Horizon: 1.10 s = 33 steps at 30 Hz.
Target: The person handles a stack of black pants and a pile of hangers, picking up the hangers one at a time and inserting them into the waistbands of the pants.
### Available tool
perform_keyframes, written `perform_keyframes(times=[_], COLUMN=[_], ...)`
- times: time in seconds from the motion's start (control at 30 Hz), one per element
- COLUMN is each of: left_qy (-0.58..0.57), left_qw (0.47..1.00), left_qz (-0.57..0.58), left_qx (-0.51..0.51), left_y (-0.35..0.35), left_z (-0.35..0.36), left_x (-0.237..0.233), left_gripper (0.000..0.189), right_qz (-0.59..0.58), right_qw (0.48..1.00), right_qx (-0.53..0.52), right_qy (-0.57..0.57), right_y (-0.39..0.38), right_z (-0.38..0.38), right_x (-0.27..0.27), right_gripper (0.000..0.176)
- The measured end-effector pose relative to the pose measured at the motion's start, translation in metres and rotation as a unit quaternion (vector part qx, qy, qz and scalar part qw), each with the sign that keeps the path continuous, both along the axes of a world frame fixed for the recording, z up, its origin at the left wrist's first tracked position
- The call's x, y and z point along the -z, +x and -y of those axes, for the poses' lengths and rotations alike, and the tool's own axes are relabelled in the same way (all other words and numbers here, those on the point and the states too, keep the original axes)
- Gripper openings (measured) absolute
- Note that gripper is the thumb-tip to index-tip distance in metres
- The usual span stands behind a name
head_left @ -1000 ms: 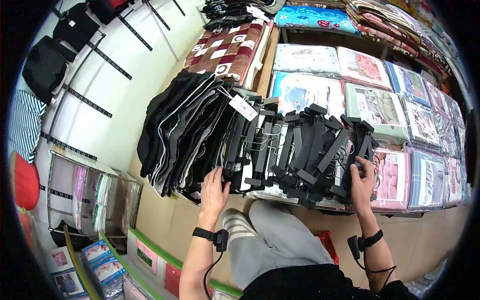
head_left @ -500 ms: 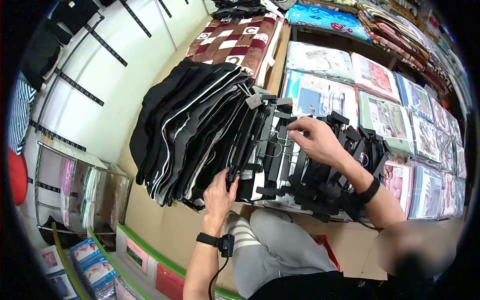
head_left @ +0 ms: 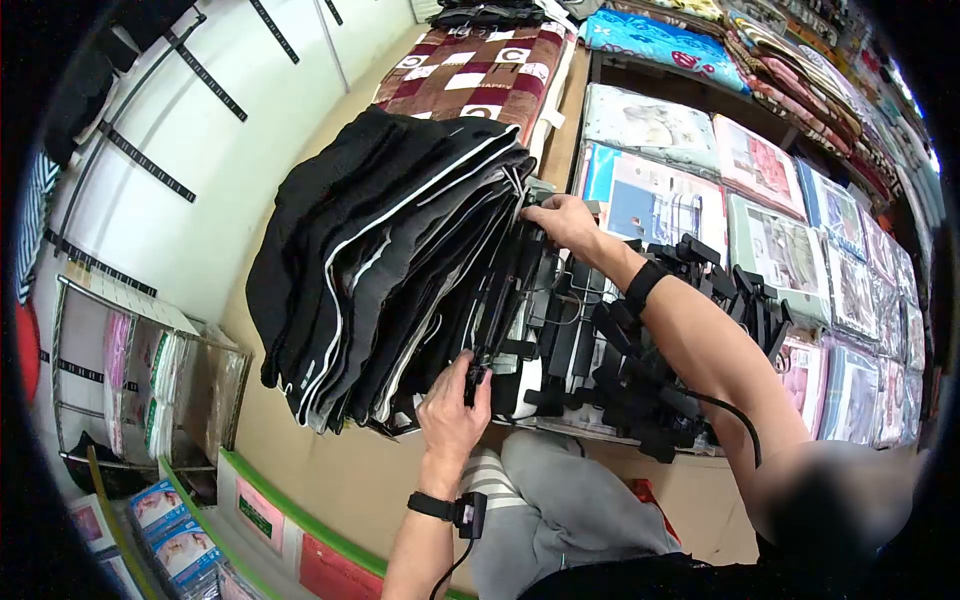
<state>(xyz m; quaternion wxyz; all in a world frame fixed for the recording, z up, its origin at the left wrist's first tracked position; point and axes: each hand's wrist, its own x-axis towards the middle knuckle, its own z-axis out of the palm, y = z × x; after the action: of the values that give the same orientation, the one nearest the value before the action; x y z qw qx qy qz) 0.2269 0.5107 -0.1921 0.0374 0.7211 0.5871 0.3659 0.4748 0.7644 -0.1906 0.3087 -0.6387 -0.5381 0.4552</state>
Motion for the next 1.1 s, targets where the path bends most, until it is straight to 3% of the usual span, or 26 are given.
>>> perform_keyframes(times=[0.1,0.13,0.17,0.47,0.6,0.7,0.87,0.97,1.1], left_qy=[0.006,0.003,0.002,-0.01,-0.008,-0.012,-0.053,-0.048,-0.066], left_qw=[1.0,0.999,0.999,1.0,1.0,0.999,0.997,0.997,0.995], left_qz=[-0.022,-0.031,-0.041,-0.005,0.001,0.0,0.002,0.014,0.031], left_qx=[0.021,0.024,0.025,-0.014,-0.025,-0.039,-0.059,-0.06,-0.075], left_y=[0.003,0.003,0.003,0.007,0.009,0.01,0.008,0.008,0.01], left_z=[0.002,0.004,0.005,0.006,0.002,0.003,0.006,0.006,0.008], left_x=[0.004,0.004,0.004,0.005,0.005,0.006,0.003,0.007,0.006], left_gripper=[0.035,0.035,0.034,0.044,0.042,0.041,0.039,0.038,0.037], right_qz=[0.094,0.11,0.108,0.152,-0.013,0.039,-0.01,0.106,0.157], right_qw=[0.988,0.99,0.99,0.985,0.991,0.997,0.991,0.99,0.988], right_qx=[0.087,0.077,0.055,0.086,0.098,0.072,0.094,0.076,0.008], right_qy=[0.085,0.031,0.067,0.012,-0.093,-0.015,-0.098,-0.057,-0.007], right_y=[-0.007,-0.009,-0.011,-0.011,-0.01,-0.006,-0.01,-0.014,-0.007], right_z=[0.0,-0.006,-0.009,-0.021,-0.035,-0.047,-0.028,-0.028,-0.031], right_x=[0.0,-0.007,-0.006,-0.013,0.008,0.028,-0.007,-0.016,-0.017], right_gripper=[0.06,0.061,0.057,0.056,0.055,0.052,0.049,0.048,0.049])
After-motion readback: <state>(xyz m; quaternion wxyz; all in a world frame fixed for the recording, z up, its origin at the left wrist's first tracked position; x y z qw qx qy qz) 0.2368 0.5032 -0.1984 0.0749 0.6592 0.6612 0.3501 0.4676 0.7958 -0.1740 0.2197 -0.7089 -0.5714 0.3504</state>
